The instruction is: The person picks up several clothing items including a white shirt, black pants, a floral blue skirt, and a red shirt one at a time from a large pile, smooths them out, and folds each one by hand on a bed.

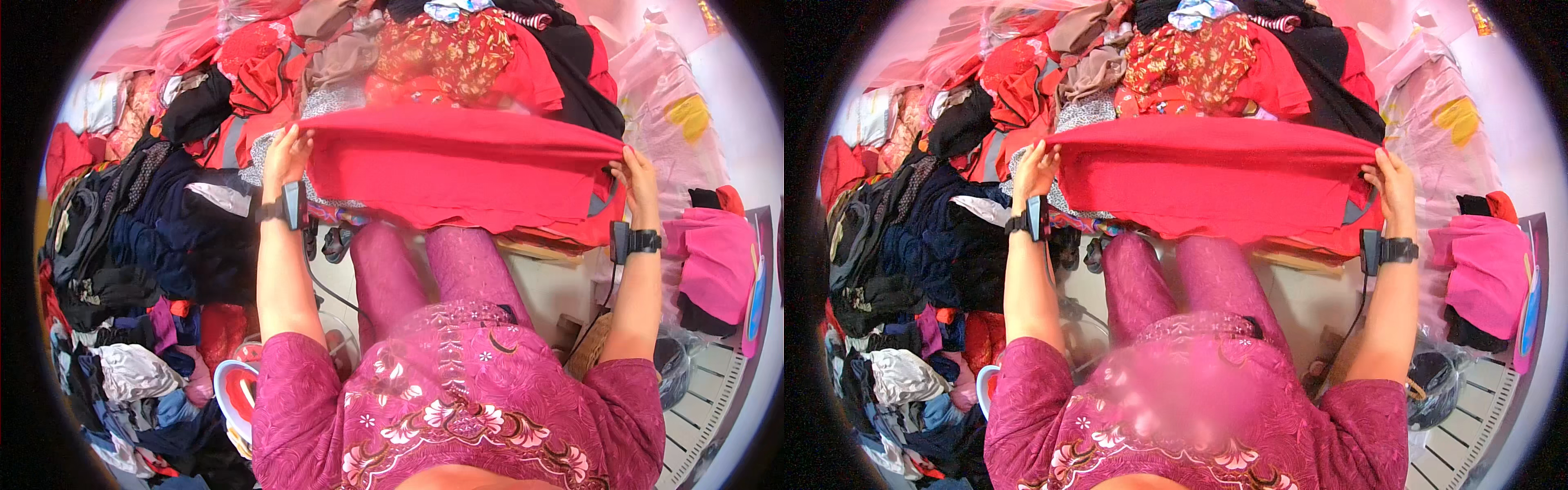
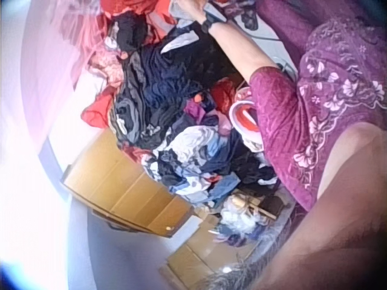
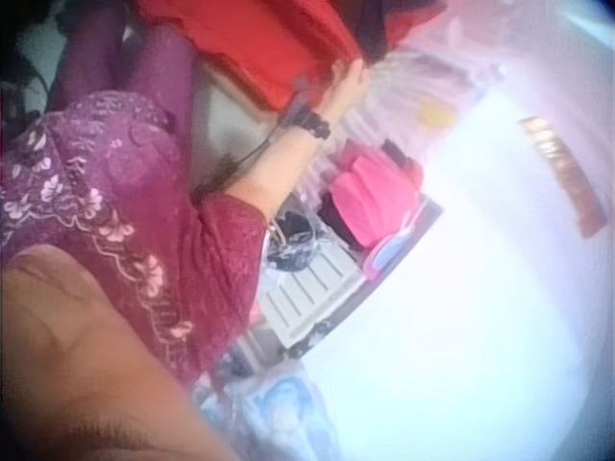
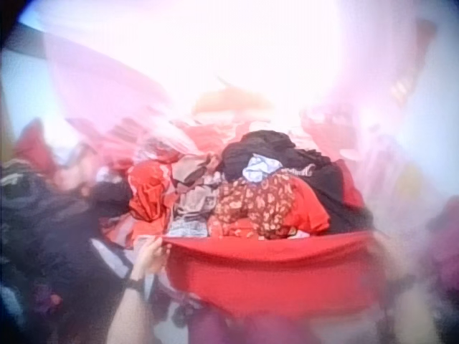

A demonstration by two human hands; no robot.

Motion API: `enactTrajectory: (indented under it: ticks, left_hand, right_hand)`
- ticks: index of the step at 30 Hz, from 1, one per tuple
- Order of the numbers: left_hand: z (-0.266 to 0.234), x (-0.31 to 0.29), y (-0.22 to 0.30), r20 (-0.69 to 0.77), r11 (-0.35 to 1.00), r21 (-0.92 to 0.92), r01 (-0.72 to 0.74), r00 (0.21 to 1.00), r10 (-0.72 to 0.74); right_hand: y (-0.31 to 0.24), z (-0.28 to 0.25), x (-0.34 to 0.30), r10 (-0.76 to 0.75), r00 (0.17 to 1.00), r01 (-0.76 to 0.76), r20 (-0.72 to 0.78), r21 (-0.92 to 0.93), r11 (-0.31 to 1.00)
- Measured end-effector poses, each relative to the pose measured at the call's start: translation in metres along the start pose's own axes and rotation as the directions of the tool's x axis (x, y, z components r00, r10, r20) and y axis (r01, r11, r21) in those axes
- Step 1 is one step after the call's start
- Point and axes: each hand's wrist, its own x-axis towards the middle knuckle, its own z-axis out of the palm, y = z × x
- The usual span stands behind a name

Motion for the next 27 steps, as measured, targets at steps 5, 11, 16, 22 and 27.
enactTrajectory:
  ticks: [5, 11, 16, 22, 27]
  left_hand:
    - [-0.037, -0.056, -0.034, -0.020, 0.999, -0.022, 0.035, 0.999, -0.035]
    - [-0.078, -0.091, -0.080, -0.164, 0.989, -0.039, 0.144, 0.975, -0.149]
    - [-0.081, -0.084, -0.086, -0.335, 0.973, 0.155, 0.171, 0.936, -0.111]
    - [-0.061, -0.092, -0.092, -0.518, 0.979, 0.191, 0.074, 0.855, 0.037]
    - [-0.021, -0.097, -0.121, -0.520, 0.979, 0.186, 0.081, 0.854, 0.028]
  right_hand:
    - [0.045, -0.026, -0.048, 0.064, 0.997, -0.064, 0.036, -0.021, 0.998]
    - [0.102, -0.045, -0.070, 0.201, 0.979, -0.205, -0.042, -0.259, 0.944]
    - [0.124, -0.051, -0.065, 0.032, 0.996, -0.077, -0.088, -0.581, 0.810]
    - [0.068, 0.042, -0.084, -0.607, 0.791, 0.393, 0.078, -0.825, 0.406]
    - [0.087, 0.140, -0.104, -0.468, 0.796, 0.548, 0.385, -0.787, 0.285]
